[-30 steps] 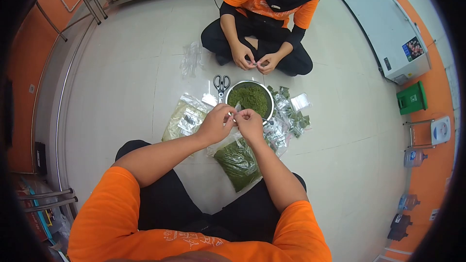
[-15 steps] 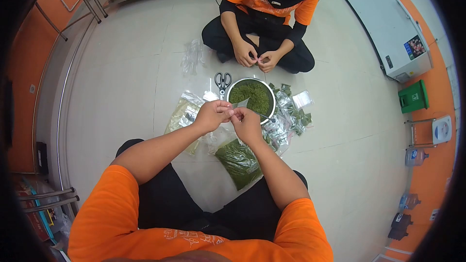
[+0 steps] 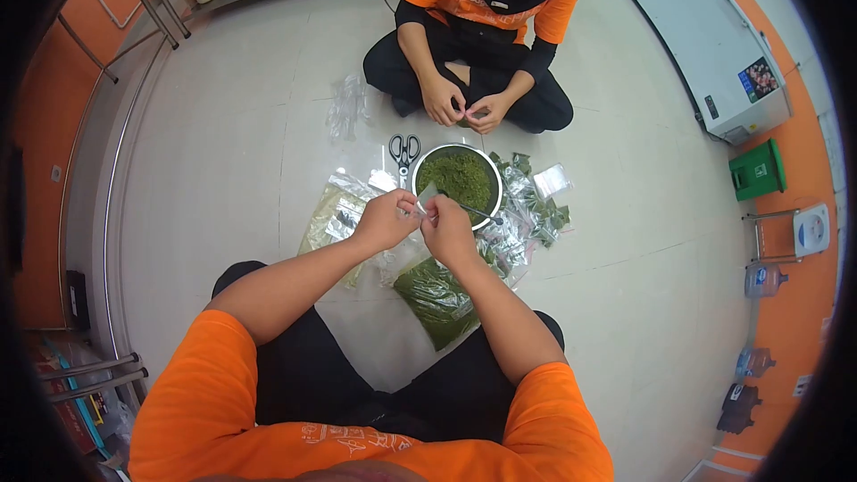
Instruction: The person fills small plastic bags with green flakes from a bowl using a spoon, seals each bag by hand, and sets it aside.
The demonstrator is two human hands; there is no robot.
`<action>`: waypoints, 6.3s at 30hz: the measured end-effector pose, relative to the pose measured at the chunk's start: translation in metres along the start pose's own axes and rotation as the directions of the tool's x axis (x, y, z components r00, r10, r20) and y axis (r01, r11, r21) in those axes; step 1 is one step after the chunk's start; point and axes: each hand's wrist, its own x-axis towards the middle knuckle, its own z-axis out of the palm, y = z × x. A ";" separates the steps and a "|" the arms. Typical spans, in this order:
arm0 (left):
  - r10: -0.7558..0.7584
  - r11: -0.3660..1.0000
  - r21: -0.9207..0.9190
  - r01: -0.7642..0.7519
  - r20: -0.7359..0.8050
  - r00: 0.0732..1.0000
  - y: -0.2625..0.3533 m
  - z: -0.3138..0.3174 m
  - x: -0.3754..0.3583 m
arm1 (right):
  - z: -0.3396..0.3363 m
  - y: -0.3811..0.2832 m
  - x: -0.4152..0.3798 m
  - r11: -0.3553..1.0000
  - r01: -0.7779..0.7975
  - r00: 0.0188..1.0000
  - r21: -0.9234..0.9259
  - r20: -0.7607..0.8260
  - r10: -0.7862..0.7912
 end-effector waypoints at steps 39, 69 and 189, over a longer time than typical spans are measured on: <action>0.237 0.857 0.429 -0.286 0.166 0.957 0.005 0.005 -0.009 | -0.009 0.033 0.011 0.685 -0.530 0.818 0.500 0.515 0.256; -0.185 0.916 0.379 0.132 0.106 0.977 -0.027 -0.024 0.012 | -0.010 0.161 0.013 0.557 -0.519 0.847 -0.649 -0.302 0.438; 0.157 0.954 0.243 -0.175 0.092 0.983 -0.022 0.097 0.117 | -0.103 0.100 -0.018 0.763 -0.244 0.897 0.598 -0.161 0.412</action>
